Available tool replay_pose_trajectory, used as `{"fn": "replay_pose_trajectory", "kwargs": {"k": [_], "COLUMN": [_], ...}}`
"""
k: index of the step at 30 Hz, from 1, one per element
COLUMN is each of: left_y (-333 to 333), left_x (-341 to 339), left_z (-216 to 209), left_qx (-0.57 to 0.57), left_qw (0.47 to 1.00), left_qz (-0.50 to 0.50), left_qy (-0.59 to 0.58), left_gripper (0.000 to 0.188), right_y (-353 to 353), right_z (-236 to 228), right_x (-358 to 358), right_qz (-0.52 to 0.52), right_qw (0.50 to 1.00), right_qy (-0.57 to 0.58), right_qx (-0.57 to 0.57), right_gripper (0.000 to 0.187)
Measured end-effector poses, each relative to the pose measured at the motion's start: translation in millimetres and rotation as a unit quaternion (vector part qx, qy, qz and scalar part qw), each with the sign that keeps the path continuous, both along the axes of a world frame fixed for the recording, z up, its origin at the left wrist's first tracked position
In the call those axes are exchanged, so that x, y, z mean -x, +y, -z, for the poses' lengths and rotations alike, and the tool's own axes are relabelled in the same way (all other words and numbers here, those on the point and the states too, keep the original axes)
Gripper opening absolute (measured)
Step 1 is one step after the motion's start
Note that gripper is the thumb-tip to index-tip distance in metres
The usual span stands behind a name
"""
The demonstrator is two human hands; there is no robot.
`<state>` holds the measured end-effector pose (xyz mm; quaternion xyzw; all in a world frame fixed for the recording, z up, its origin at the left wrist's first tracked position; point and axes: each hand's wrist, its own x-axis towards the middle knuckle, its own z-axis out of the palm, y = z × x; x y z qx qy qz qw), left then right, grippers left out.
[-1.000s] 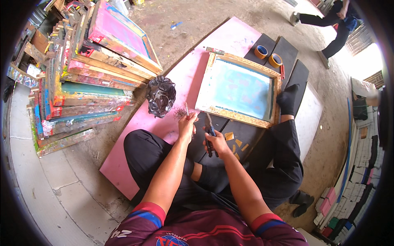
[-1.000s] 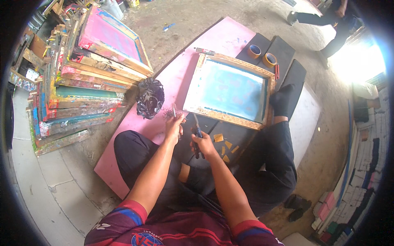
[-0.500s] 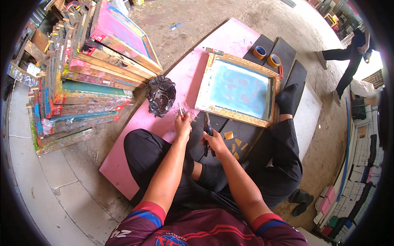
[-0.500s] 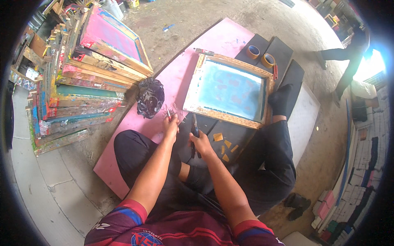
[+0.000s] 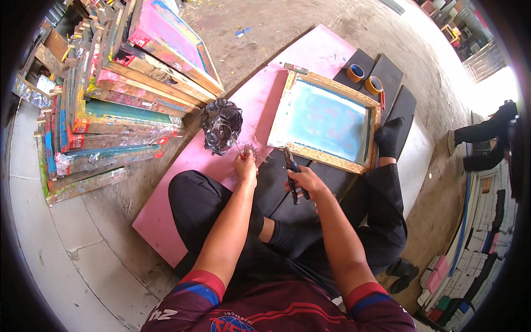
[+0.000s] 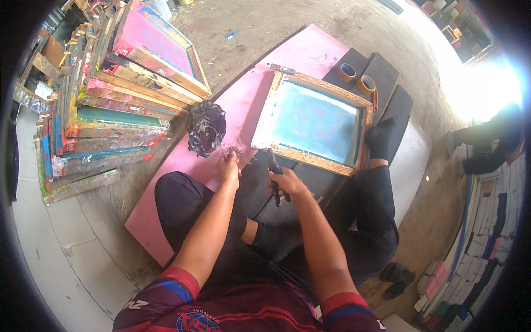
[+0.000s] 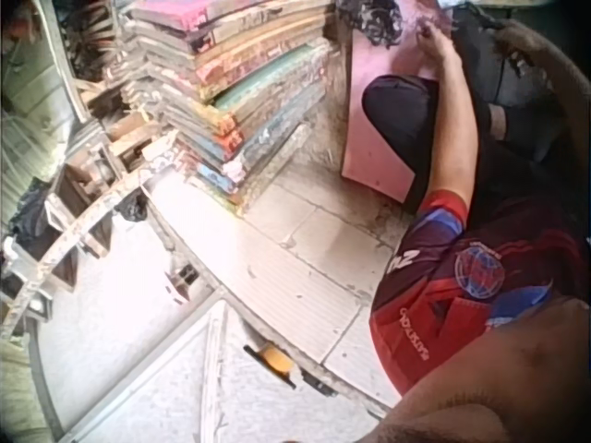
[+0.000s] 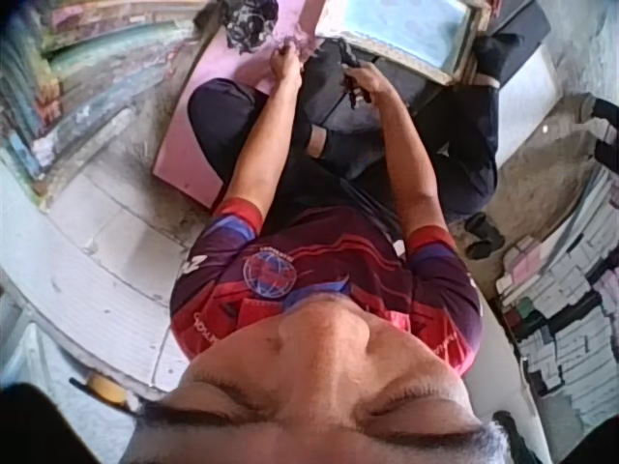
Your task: The person sits on the floor and uses pliers to remove staples from the edge of a wooden frame with a blue screen. They repeatedly grip and pull staples along the frame's perimeter, placing removed staples into a nearby black plastic bag.
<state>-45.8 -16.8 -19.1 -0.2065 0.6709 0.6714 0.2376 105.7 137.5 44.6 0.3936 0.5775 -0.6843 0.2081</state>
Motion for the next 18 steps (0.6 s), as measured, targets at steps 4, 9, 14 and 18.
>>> {"fn": "replay_pose_trajectory", "kwargs": {"k": [4, 9, 14, 18], "left_y": [1, 3, 5, 2], "left_x": [0, 2, 1, 1], "left_z": [3, 7, 8, 11], "left_qx": [0.008, 0.032, 0.050, 0.033], "left_qw": [1.000, 0.999, 0.998, 0.999], "left_qz": [0.002, 0.005, 0.009, 0.010], "left_qy": [0.004, 0.011, 0.022, 0.024], "left_gripper": [0.026, 0.027, 0.027, 0.027], "right_y": [27, 51, 67, 53], "right_z": [-5, -25, -19, -12], "right_x": [3, 20, 29, 21], "right_qz": [-0.041, -0.126, -0.270, -0.329], "right_qw": [0.998, 0.989, 0.939, 0.846], "right_qy": [-0.035, -0.079, -0.093, -0.051], "right_qx": [0.021, 0.001, -0.192, -0.416], "right_gripper": [0.041, 0.037, 0.050, 0.053]}}
